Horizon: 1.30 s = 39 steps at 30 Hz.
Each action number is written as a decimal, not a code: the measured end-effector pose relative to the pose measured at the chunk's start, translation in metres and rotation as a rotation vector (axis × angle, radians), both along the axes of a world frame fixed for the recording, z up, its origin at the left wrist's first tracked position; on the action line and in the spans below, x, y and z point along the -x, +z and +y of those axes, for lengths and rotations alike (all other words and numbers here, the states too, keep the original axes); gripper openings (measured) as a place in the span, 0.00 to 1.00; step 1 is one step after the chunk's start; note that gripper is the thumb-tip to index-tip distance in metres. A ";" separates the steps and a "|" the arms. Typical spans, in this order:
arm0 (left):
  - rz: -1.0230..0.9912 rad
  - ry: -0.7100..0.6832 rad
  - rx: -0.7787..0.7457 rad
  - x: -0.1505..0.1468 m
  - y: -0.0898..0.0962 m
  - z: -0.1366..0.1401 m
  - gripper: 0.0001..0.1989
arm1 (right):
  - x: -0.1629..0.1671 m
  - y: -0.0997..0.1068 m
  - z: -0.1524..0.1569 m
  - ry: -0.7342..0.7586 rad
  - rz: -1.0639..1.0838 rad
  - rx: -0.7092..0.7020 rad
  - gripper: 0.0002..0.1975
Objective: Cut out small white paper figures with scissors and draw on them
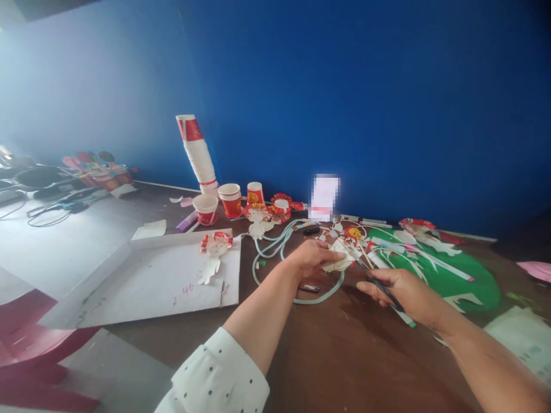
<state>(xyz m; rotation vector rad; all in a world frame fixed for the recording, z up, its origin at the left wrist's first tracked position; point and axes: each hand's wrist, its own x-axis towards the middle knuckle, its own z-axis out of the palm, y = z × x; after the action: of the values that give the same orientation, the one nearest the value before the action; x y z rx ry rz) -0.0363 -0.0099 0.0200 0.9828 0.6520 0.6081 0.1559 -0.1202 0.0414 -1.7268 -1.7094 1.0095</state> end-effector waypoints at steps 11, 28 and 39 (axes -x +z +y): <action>0.004 -0.040 0.047 -0.003 0.007 -0.012 0.21 | 0.005 0.011 -0.002 0.050 0.060 0.085 0.22; 0.074 -0.111 -0.037 0.001 0.006 -0.007 0.23 | -0.002 0.006 -0.005 0.080 0.045 0.103 0.21; 0.037 -0.062 -0.030 0.001 0.008 -0.008 0.20 | 0.004 0.010 -0.003 0.033 0.027 0.082 0.21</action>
<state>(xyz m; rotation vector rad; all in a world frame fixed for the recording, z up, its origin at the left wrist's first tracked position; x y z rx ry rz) -0.0371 -0.0182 0.0284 1.0404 0.6444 0.5476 0.1524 -0.1233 0.0511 -1.7330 -1.7062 1.1271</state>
